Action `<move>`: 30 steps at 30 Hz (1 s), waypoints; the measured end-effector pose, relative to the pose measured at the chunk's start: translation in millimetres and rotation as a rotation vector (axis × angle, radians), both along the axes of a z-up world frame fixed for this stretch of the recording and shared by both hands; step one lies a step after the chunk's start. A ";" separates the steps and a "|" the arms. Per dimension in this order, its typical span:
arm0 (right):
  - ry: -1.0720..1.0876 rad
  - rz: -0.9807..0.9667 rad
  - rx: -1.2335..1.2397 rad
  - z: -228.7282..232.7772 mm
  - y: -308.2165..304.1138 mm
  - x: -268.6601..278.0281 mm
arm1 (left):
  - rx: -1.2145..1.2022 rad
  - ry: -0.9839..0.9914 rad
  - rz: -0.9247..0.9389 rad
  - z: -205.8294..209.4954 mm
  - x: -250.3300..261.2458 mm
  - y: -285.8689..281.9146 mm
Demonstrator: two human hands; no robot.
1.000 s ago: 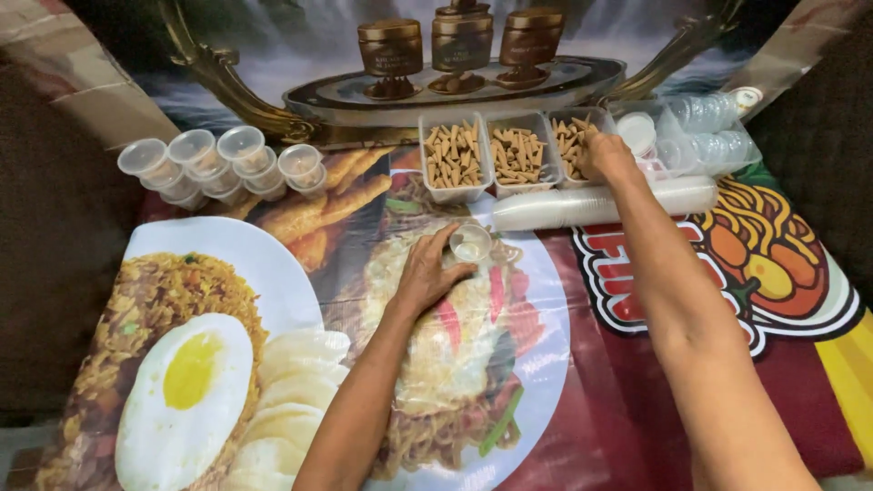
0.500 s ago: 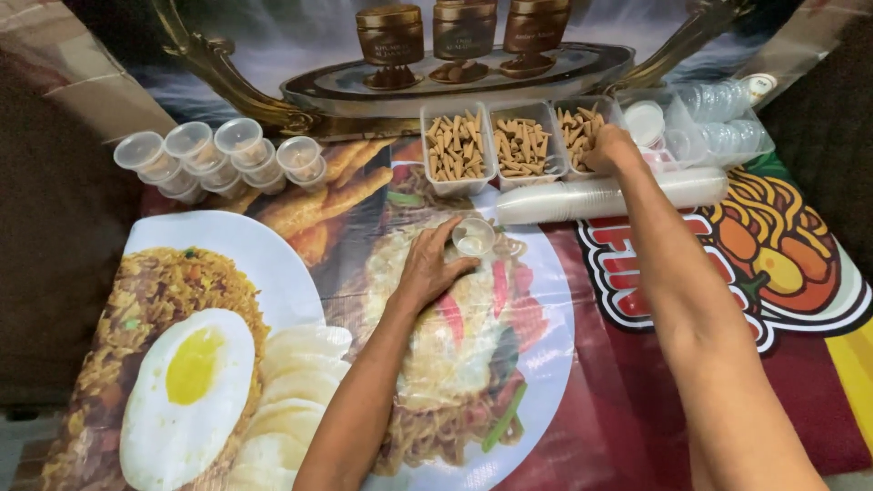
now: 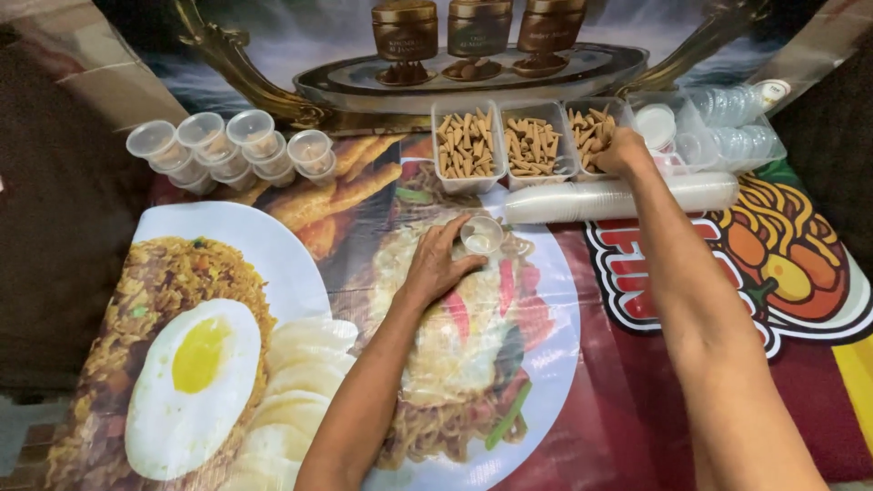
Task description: Packaging incense sticks by placing them into small plastic cups and sealing them with lids on a decorated work surface.
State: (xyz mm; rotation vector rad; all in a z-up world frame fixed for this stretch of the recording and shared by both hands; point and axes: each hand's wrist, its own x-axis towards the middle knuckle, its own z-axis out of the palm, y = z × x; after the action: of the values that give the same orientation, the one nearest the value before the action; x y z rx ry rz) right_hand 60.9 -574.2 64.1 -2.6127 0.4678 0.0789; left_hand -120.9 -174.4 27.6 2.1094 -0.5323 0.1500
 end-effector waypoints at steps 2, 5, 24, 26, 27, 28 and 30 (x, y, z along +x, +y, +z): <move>-0.007 -0.005 0.005 -3.8 -2.7 1.4 | 0.000 0.004 -0.002 -0.2 -0.3 1.0; -0.090 -0.010 0.027 -18.2 -17.3 9.5 | 0.003 0.010 -0.003 0.1 -0.2 0.9; -0.473 0.532 0.283 6.9 189.9 -175.8 | -0.004 -0.022 -0.031 5.6 -5.0 1.1; -0.526 0.517 0.276 1.1 184.2 -181.5 | -0.001 -0.034 -0.033 3.7 -0.9 1.9; -0.575 0.498 0.271 -2.9 180.7 -185.5 | 0.003 -0.043 -0.038 1.6 0.1 1.7; -0.574 0.494 0.269 -5.1 182.6 -191.9 | 0.002 -0.042 -0.043 -0.2 1.1 2.1; -0.608 0.513 0.406 -9.2 186.1 -203.9 | 0.019 -0.043 -0.041 -3.4 3.7 2.4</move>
State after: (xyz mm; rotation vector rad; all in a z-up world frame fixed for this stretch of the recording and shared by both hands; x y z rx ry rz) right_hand -143.0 -388.1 54.9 -2.1412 -0.3942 -0.3997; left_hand -117.2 -172.1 24.2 2.1157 -0.6046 0.1674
